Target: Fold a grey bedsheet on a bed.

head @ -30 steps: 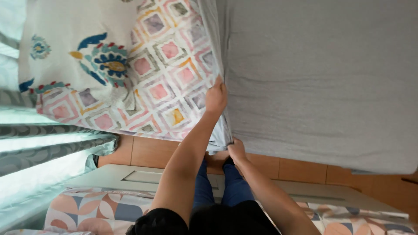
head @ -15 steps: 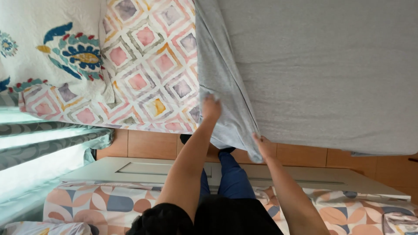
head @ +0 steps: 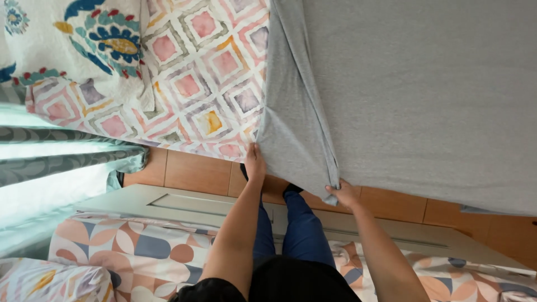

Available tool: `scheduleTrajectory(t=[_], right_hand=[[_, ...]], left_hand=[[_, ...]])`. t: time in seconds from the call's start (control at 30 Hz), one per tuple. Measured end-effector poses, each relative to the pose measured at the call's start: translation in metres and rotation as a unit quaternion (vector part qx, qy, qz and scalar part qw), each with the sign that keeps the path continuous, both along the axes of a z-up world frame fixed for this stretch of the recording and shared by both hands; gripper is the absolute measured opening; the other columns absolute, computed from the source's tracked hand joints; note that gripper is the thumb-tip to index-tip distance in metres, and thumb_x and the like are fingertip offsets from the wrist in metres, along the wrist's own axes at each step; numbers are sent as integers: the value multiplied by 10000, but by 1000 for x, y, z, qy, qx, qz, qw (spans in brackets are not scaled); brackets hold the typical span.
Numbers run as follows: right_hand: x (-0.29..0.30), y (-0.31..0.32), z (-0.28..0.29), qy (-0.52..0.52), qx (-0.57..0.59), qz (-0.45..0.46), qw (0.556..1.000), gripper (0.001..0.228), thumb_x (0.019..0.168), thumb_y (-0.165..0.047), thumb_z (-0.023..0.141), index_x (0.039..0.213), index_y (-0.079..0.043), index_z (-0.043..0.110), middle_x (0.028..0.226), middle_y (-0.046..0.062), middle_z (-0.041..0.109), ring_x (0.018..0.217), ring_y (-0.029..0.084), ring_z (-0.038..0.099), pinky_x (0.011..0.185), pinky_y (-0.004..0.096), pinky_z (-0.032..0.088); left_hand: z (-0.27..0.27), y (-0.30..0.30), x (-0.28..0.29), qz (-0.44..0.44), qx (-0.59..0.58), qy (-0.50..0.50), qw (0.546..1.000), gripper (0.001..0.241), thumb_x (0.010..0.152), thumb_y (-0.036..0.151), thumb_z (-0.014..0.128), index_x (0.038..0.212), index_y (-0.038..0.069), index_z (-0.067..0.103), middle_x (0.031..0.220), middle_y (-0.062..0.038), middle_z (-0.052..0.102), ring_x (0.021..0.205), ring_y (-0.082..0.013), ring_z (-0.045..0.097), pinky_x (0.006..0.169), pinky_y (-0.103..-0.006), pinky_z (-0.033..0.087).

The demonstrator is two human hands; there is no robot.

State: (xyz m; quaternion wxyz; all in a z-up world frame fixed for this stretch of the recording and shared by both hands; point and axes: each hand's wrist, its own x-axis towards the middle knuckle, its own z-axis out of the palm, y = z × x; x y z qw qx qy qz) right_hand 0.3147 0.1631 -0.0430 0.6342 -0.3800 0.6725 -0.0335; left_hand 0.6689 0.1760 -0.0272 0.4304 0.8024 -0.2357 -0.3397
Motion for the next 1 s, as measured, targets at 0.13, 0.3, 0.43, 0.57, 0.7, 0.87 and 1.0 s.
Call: scheduleTrajectory(t=[0.13,0.3,0.43,0.57,0.7,0.87,1.0], right_hand=[[11,-2,-21,155,-8,230,961,677,862,-382,779,1419,-45,590,1352,178,670,1223,321,642,1065,415,479],[60,-49,17,191,44,226,954,683,881,-500,752,1370,-38,636,1349,184,675,1227,323,641,1076,429,469],[72,-64,17,64,18,138,988,678,819,-446,774,1300,24,692,1300,197,719,1188,310,682,1061,418,502],[80,-60,26,60,69,138,986,700,836,-395,715,1420,-30,589,1415,170,621,1276,304,595,1092,416,446],[59,-56,5,31,76,127,989,702,819,-349,710,1416,6,604,1433,201,640,1290,342,611,1102,419,455],[40,-62,7,43,100,103,989,719,847,-294,702,1466,22,519,1460,200,604,1335,336,569,1143,420,400],[36,-64,3,101,97,161,977,740,832,-331,724,1487,-56,516,1459,175,606,1319,314,593,1131,409,429]], left_hand=[[4,13,6,0,54,-10,999,348,1079,311,421,1158,31,610,1022,-285,680,986,-486,618,838,-521,479],[11,12,9,-26,43,-93,994,315,1057,325,501,1118,37,613,1025,-262,687,964,-483,624,804,-546,481],[-21,44,-2,-57,49,-124,989,320,973,325,609,943,15,682,945,-239,704,900,-444,666,802,-519,528],[-17,49,-23,-124,77,-57,988,335,873,350,703,952,29,755,940,-218,734,887,-408,710,800,-471,568],[-30,37,-20,-119,144,-8,982,317,891,342,699,979,44,760,954,-212,738,904,-404,715,807,-457,573],[-56,63,23,-213,47,-22,976,192,880,219,694,969,60,757,956,-205,733,907,-398,700,807,-461,559],[-24,71,59,-218,74,-5,973,200,879,233,689,951,56,750,931,-200,737,909,-390,710,801,-462,563]])
